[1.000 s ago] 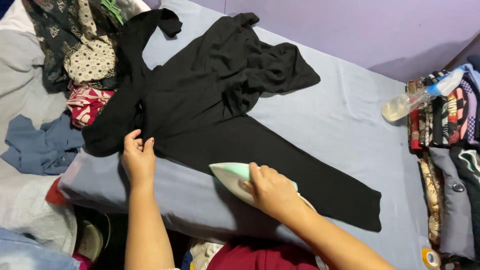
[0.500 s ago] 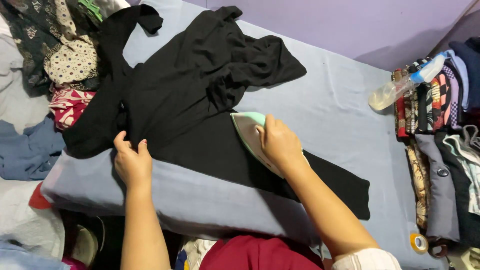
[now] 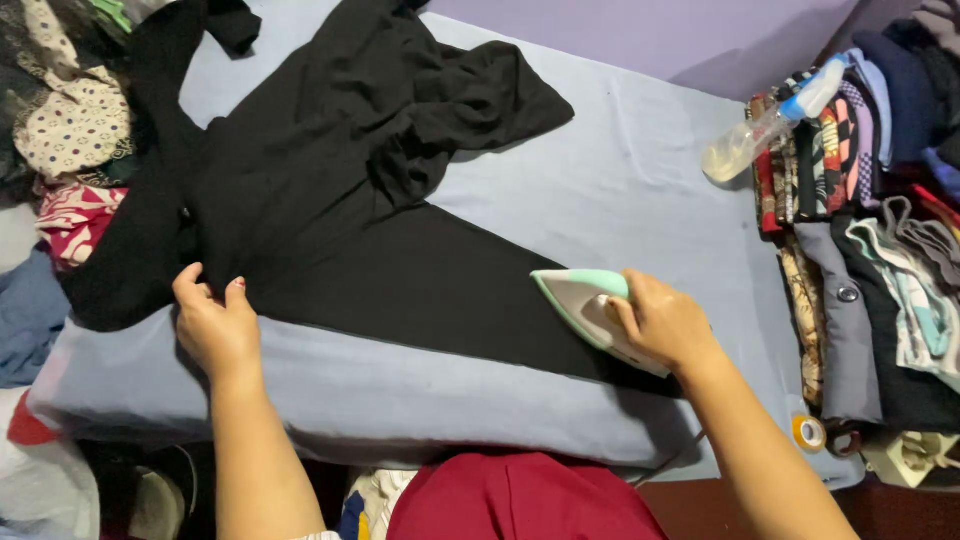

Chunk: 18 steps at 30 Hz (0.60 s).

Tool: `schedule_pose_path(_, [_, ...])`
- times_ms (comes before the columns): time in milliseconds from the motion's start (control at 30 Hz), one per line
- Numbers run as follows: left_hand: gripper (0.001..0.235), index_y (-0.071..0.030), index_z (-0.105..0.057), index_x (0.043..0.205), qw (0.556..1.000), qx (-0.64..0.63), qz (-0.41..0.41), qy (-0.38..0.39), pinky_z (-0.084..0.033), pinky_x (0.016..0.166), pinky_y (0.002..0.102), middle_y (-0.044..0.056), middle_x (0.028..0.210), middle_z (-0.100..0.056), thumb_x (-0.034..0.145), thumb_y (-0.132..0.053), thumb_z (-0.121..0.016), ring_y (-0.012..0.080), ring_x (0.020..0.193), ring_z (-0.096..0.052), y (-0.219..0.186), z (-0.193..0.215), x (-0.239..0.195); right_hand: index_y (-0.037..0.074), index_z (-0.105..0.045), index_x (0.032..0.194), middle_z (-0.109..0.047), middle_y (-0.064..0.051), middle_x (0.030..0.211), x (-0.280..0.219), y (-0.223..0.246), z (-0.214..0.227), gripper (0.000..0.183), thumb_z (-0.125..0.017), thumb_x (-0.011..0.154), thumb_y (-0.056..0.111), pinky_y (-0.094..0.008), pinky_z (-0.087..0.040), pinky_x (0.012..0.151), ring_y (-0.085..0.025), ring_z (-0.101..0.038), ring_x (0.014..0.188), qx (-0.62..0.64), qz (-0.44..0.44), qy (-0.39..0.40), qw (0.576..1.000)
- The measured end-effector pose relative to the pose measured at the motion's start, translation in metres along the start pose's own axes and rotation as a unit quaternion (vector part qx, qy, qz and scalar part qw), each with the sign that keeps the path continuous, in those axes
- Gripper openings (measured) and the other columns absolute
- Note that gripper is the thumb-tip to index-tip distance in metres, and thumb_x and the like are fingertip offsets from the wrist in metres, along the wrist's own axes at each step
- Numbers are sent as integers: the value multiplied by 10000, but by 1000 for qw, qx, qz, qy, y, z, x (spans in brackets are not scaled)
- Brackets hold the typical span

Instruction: The person is ironing a black long-sleeved shirt on an ironing board.

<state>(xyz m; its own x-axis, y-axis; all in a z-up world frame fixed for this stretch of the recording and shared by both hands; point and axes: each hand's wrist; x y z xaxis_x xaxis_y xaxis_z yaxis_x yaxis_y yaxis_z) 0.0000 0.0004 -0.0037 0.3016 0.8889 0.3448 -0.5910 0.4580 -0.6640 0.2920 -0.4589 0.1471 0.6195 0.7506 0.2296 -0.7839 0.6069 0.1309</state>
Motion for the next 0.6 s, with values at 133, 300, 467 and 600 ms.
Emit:
schedule_pose_path(133, [502,-2,-587,1350,999,30,-6,-12,-503,838,527,206,1025,-718,956,-183,-840,438,941,-670,8,-5,2,74,-623,1069,-678,-151,829,-6,36,16,316,-668,910,343,-464,-529,613,-363,-676,734,46,82,79,992])
schedule_pose_path(300, [496,-4,-581,1352,1000,-11,15,3,-517,842,484,188,1016,-709,953,-158,-835,391,916,-680,13,-4,8,29,-619,1062,-625,-133,736,-31,66,31,364,-717,888,333,-443,-501,565,-342,-640,673,78,161,76,981])
schedule_pose_path(467, [480,-1,-576,1354,998,-56,22,4,-525,850,438,167,1023,-707,971,-141,-828,339,901,-687,21,-7,11,42,-638,1063,-627,-107,705,-65,46,46,359,-741,860,320,-426,-506,556,-313,-643,646,110,102,59,987])
schedule_pose_path(600, [456,-2,-592,1325,998,-57,27,-2,-534,863,426,169,1048,-714,948,-120,-821,326,922,-698,26,-12,10,97,-650,1102,-681,-122,822,-80,12,39,303,-695,879,297,-446,-533,627,-336,-680,749,18,-64,20,998])
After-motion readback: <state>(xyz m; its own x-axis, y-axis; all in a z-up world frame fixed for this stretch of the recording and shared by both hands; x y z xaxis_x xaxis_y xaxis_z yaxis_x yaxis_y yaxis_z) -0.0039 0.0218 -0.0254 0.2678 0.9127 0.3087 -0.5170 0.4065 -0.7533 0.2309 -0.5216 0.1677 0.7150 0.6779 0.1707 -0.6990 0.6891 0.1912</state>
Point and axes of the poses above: each hand's wrist, its own x-axis towards the middle knuckle, its own z-axis out of the back of the hand, y = z × x
